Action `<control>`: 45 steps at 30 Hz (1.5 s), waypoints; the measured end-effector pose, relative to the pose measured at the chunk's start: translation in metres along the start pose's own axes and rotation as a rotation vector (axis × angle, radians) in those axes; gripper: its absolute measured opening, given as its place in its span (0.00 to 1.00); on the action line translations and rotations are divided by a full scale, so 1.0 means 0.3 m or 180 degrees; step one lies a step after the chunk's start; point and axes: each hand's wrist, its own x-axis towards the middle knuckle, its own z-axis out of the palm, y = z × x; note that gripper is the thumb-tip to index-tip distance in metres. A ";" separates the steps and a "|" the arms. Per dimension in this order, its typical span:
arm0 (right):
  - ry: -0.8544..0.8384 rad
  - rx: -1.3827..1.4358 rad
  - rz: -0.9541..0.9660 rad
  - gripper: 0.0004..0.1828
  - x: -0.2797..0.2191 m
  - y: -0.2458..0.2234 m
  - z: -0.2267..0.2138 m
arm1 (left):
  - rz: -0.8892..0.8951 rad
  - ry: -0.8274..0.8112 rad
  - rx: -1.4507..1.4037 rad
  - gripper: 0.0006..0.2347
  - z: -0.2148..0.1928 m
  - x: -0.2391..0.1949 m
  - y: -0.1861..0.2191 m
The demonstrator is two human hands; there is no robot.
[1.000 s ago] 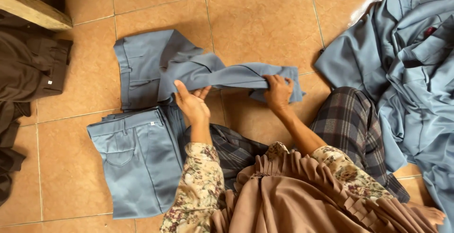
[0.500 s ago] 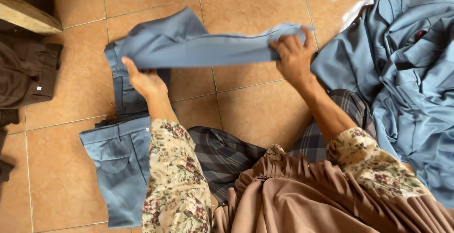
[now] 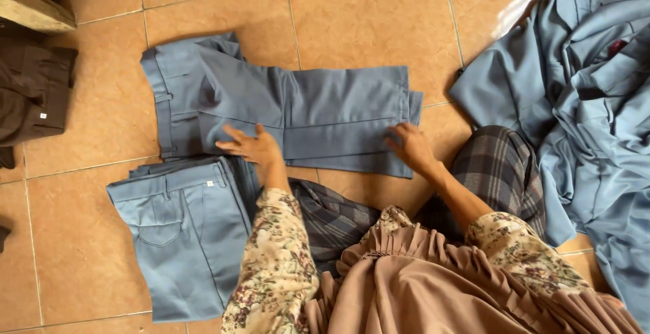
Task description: The person sits on a tiled floor and folds a pair of light blue trousers by hand. They align the legs, fold the garment in half lengthwise, then fold it into a compact rectangle and place it on a stack of similar trousers.
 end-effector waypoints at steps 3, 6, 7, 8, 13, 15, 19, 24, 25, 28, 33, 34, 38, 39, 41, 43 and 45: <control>0.0026 0.1084 0.1422 0.23 0.103 0.053 -0.056 | 0.0612 -0.0545 -0.0413 0.21 0.070 -0.086 -0.069; -0.0151 0.1255 0.2036 0.33 0.172 0.217 0.101 | 0.0272 -0.1803 0.0764 0.20 0.284 -0.070 -0.368; -0.0143 0.1255 0.2025 0.33 0.184 0.220 0.107 | 0.0278 -0.1796 0.0754 0.20 0.278 -0.087 -0.395; -0.0136 0.1316 0.2132 0.35 0.196 0.223 0.112 | 0.0307 -0.1969 0.1124 0.24 0.272 -0.103 -0.421; -0.0063 0.1518 0.2503 0.35 0.211 0.166 0.059 | 0.0577 -0.2068 0.1584 0.30 0.132 -0.207 -0.250; -0.0207 0.1459 0.2525 0.30 0.218 0.164 0.071 | 0.0505 -0.2146 0.1602 0.29 0.129 -0.217 -0.264; -0.0270 0.1426 0.2615 0.30 0.223 0.173 0.119 | 0.0591 -0.2054 0.1652 0.32 0.185 -0.196 -0.320; 0.0354 0.3382 0.2514 0.14 0.171 -0.014 -0.071 | 0.0612 -0.1945 0.1918 0.36 0.129 -0.236 -0.236; 0.0346 0.3382 0.2514 0.14 0.138 0.005 -0.076 | 0.0605 -0.1943 0.1920 0.36 0.118 -0.240 -0.224; 0.0562 0.3728 0.2570 0.16 0.033 0.083 -0.050 | 0.0547 -0.1977 0.1824 0.38 0.106 -0.247 -0.207; 0.0444 0.3335 0.2899 0.28 -0.120 0.179 0.061 | 0.0649 -0.1982 0.2020 0.37 0.156 -0.231 -0.269; 0.0439 0.3343 0.2895 0.28 -0.106 0.165 0.044 | 0.0648 -0.1973 0.2025 0.37 0.208 -0.202 -0.335; 0.0369 0.2246 0.2841 0.30 -0.086 0.099 -0.025 | 0.0819 -0.1804 0.2309 0.25 0.273 -0.178 -0.424; 0.0358 0.2067 0.2874 0.33 -0.088 0.075 -0.039 | 0.0798 -0.1808 0.2201 0.24 0.247 -0.193 -0.406; 0.0336 0.1873 0.2919 0.37 -0.092 0.098 -0.011 | 0.0865 -0.1760 0.2213 0.23 0.281 -0.170 -0.452; 0.0320 0.1681 0.2977 0.40 -0.089 0.084 0.001 | 0.0942 -0.1723 0.2231 0.23 0.295 -0.161 -0.478; -0.0053 0.1204 0.3190 0.42 -0.076 0.027 -0.005 | 0.1074 -0.1639 0.2404 0.26 0.287 -0.162 -0.483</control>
